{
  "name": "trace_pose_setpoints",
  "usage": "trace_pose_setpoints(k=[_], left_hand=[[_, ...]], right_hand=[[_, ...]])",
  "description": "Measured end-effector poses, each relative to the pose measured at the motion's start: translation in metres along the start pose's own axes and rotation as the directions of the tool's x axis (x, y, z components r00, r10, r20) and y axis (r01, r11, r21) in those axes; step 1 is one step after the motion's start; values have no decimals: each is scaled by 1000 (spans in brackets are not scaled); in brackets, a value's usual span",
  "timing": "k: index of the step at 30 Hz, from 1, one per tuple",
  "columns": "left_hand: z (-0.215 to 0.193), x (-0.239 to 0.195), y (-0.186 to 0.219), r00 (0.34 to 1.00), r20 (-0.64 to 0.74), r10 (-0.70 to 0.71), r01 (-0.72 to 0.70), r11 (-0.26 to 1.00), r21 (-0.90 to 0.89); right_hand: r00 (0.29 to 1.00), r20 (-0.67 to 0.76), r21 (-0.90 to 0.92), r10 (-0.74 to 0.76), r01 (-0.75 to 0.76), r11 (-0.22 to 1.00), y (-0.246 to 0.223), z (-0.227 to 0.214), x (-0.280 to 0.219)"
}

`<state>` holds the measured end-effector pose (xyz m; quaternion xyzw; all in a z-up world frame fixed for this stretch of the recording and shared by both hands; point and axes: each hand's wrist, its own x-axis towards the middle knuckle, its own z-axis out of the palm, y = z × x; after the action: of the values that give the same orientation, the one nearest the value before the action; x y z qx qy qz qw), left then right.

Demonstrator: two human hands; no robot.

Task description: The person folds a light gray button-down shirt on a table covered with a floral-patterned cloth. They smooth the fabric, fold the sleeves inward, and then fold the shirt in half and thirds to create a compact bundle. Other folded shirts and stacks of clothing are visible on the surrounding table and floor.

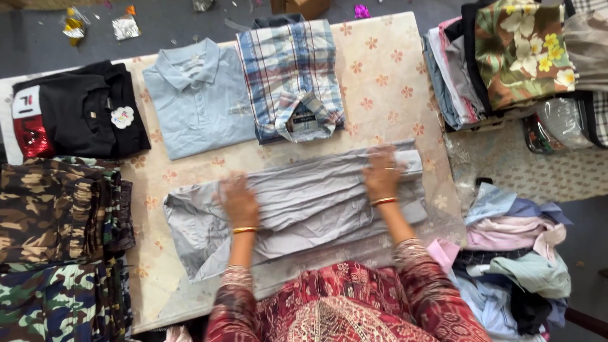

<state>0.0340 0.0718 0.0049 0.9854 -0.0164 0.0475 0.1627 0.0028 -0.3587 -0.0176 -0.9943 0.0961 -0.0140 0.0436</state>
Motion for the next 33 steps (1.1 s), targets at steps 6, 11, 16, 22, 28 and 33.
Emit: trace_pose_setpoints(k=[6, 11, 16, 22, 28, 33], left_hand=[[65, -32, 100, 916, 162, 368, -344, 926, -158], [-8, -2, -2, 980, 198, 36, -51, 996, 71], [-10, 1, -32, 988, 124, -93, 74, 986, 151], [-14, 1, -23, 990, 111, -89, 72, 986, 153], [39, -18, 47, 999, 33, -20, 27, 970, -243], [17, 5, 79, 974, 200, 104, -94, 994, -59]], right_hand=[[856, -3, 527, -516, 440, 727, -142, 26, -36], [980, 26, 251, -199, 187, 950, 1, 18, 14], [992, 124, 25, 21, -24, 999, 36, -8, 28], [994, 113, 90, 10, -20, 996, 37, -6, 26], [984, -59, -38, -166, 164, 986, -59, 11, 2], [881, 60, 366, -470, 418, 831, -132, 1, -13]])
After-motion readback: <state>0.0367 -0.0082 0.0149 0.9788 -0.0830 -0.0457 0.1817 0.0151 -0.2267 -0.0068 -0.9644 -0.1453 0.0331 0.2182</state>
